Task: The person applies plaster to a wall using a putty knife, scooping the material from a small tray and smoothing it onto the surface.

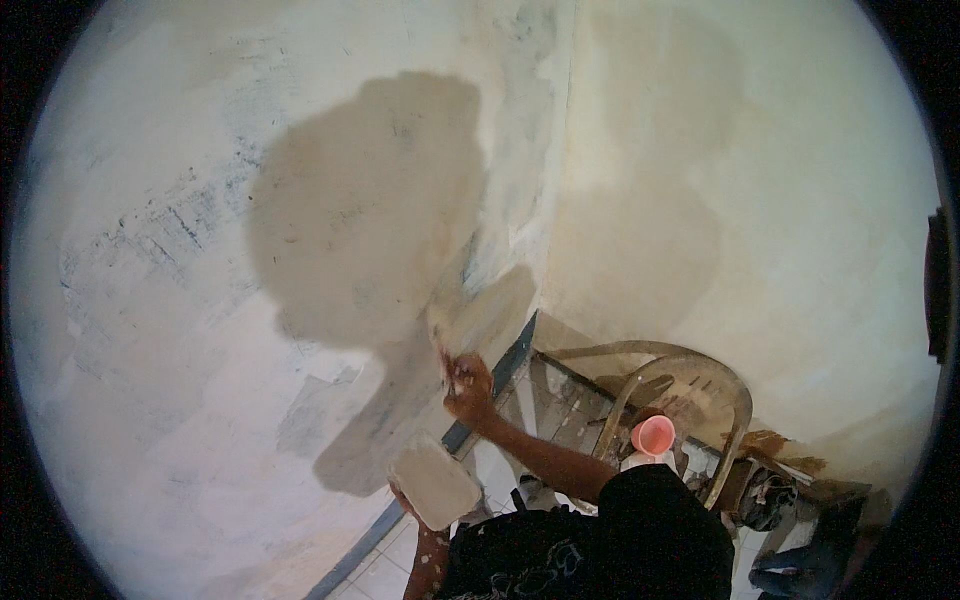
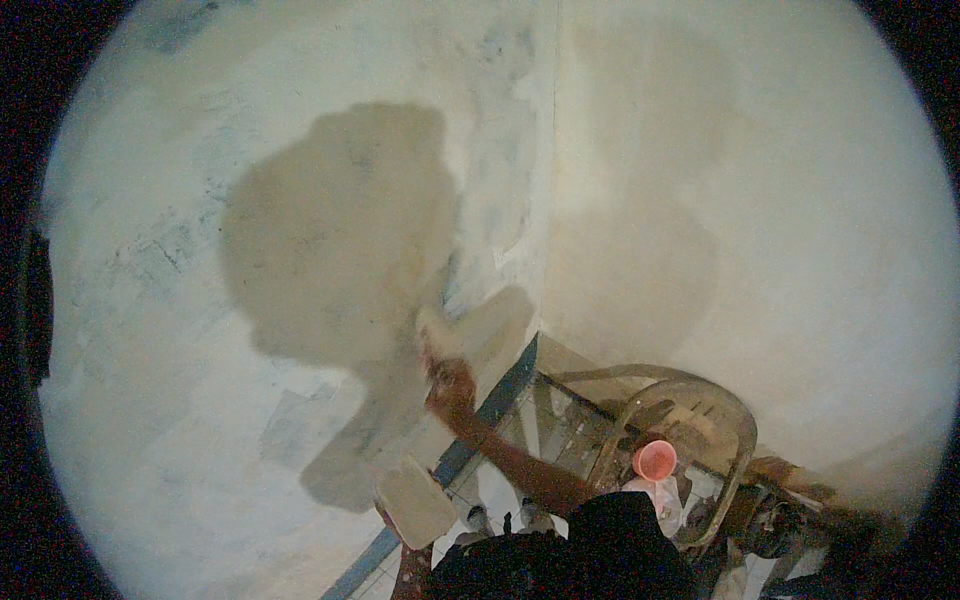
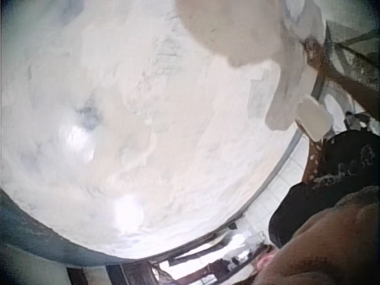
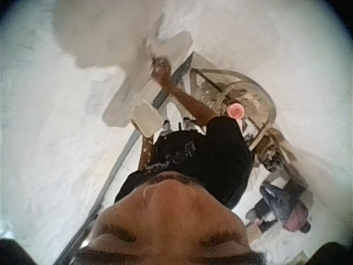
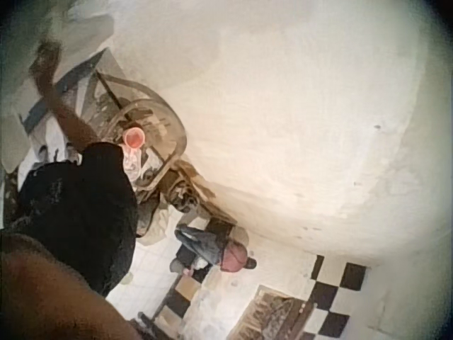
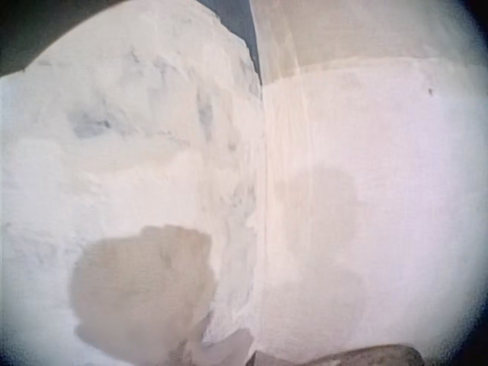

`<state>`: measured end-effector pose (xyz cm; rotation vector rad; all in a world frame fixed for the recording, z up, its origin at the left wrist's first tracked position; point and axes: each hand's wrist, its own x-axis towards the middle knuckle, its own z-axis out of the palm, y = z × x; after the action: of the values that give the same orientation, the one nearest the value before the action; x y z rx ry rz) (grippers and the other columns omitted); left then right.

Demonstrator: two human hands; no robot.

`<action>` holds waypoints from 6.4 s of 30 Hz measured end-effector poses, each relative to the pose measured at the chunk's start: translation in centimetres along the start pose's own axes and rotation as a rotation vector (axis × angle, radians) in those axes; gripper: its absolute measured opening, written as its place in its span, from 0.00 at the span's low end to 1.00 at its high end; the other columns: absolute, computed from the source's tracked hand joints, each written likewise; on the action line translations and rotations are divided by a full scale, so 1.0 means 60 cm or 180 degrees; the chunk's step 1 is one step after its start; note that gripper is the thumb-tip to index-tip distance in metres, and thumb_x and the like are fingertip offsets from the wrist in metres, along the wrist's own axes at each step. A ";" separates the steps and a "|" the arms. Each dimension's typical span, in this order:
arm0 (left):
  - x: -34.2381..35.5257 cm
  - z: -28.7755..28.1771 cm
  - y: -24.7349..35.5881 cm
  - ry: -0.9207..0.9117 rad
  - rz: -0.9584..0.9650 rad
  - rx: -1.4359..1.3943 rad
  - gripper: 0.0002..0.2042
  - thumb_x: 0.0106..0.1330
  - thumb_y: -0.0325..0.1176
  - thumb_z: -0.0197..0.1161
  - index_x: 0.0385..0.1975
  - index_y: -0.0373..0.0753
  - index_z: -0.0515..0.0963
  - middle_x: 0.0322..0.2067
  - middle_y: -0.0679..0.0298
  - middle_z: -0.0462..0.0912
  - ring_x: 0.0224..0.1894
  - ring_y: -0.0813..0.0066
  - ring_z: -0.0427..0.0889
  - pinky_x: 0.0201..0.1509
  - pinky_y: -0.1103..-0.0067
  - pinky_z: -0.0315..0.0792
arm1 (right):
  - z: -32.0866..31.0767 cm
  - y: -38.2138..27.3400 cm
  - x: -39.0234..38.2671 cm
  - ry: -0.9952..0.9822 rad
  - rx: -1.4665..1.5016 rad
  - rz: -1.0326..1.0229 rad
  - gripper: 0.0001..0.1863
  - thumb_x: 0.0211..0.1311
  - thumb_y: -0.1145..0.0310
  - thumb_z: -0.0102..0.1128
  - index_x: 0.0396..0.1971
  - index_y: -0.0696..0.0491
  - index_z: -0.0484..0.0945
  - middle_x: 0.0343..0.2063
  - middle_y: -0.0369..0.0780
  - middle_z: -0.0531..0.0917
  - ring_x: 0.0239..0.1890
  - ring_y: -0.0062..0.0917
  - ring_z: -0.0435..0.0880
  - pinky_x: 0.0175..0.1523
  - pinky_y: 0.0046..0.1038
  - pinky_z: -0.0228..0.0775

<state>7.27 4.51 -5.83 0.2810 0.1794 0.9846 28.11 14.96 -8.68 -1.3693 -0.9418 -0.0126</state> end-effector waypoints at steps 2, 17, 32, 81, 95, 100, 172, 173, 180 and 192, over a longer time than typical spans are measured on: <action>0.000 -0.020 0.008 0.0260 0.0187 -0.0166 0.32 0.55 0.62 0.42 0.54 0.45 0.62 0.52 0.54 0.65 0.50 0.52 0.66 0.53 0.58 0.61 | -0.025 -0.135 -0.020 -0.0004 -0.0470 -0.1041 0.10 0.46 0.75 0.57 0.33 0.56 0.76 0.27 0.43 0.74 0.29 0.32 0.74 0.32 0.29 0.67; 0.004 -0.030 0.009 0.0480 0.0085 -0.0324 0.29 0.56 0.60 0.43 0.51 0.45 0.64 0.52 0.57 0.66 0.53 0.53 0.63 0.56 0.59 0.56 | -0.034 -0.179 -0.033 -0.0479 0.0038 -0.0817 0.11 0.30 0.78 0.53 0.22 0.56 0.68 0.21 0.43 0.70 0.27 0.38 0.73 0.31 0.35 0.64; -0.019 -0.066 0.035 0.0503 0.0138 -0.0523 0.28 0.59 0.58 0.41 0.53 0.44 0.63 0.54 0.59 0.63 0.54 0.54 0.61 0.59 0.60 0.52 | 0.001 -0.153 -0.044 -0.0531 -0.0036 -0.1184 0.21 0.42 0.67 0.60 0.38 0.58 0.67 0.30 0.42 0.72 0.30 0.29 0.72 0.33 0.30 0.65; 0.022 0.004 -0.046 0.0130 -0.0776 0.0312 0.32 0.58 0.60 0.42 0.55 0.42 0.61 0.50 0.55 0.68 0.50 0.56 0.69 0.53 0.62 0.65 | -0.259 -0.268 -0.095 -0.1317 -0.0052 0.0870 0.12 0.46 0.84 0.45 0.32 0.60 0.75 0.24 0.37 0.79 0.27 0.16 0.73 0.32 0.20 0.66; -0.011 0.045 -0.195 -0.0410 0.0841 0.3872 0.31 0.59 0.59 0.41 0.55 0.42 0.61 0.49 0.54 0.69 0.49 0.56 0.69 0.53 0.64 0.66 | -0.341 -0.289 -0.079 -0.1963 -0.1728 0.1254 0.30 0.37 0.75 0.52 0.47 0.63 0.62 0.37 0.58 0.73 0.42 0.52 0.71 0.49 0.42 0.61; -0.004 -0.032 -0.231 0.0585 -0.0613 0.0045 0.31 0.59 0.58 0.42 0.55 0.41 0.59 0.50 0.54 0.67 0.49 0.56 0.69 0.53 0.65 0.66 | -0.356 -0.290 -0.083 -0.2022 -0.1733 0.1299 0.28 0.37 0.76 0.52 0.46 0.63 0.63 0.35 0.58 0.73 0.42 0.52 0.71 0.48 0.42 0.62; 0.112 0.044 -0.123 0.0222 -0.0454 0.0723 0.31 0.61 0.55 0.43 0.55 0.36 0.58 0.50 0.52 0.67 0.48 0.57 0.70 0.52 0.66 0.67 | -0.300 -0.252 -0.082 -0.1234 -0.0733 0.2262 0.14 0.43 0.78 0.49 0.34 0.62 0.74 0.25 0.41 0.80 0.29 0.22 0.75 0.36 0.26 0.67; 0.119 0.050 -0.124 0.0268 -0.0631 0.0517 0.29 0.61 0.55 0.43 0.54 0.38 0.59 0.49 0.53 0.68 0.48 0.58 0.70 0.52 0.66 0.67 | -0.313 -0.213 -0.097 -0.1398 -0.0972 0.2248 0.14 0.45 0.77 0.50 0.35 0.62 0.74 0.27 0.40 0.80 0.29 0.21 0.75 0.36 0.25 0.67; 0.135 0.053 -0.105 0.0132 -0.0919 -0.0117 0.29 0.58 0.58 0.44 0.52 0.43 0.64 0.49 0.56 0.69 0.50 0.57 0.68 0.51 0.62 0.65 | -0.324 -0.286 -0.059 -0.1247 0.1093 0.3154 0.13 0.55 0.71 0.50 0.40 0.60 0.74 0.34 0.38 0.78 0.31 0.18 0.76 0.34 0.20 0.71; 0.077 0.041 -0.079 -0.0203 -0.0910 -0.0091 0.31 0.58 0.59 0.42 0.55 0.43 0.61 0.52 0.57 0.67 0.52 0.56 0.67 0.53 0.59 0.63 | -0.232 -0.079 0.169 0.0617 0.1926 0.1221 0.12 0.55 0.76 0.49 0.40 0.59 0.73 0.30 0.37 0.78 0.27 0.17 0.76 0.33 0.18 0.69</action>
<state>14.23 5.55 -5.12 0.2522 0.1426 0.6937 40.04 7.33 2.26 -0.9391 -0.4505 0.3945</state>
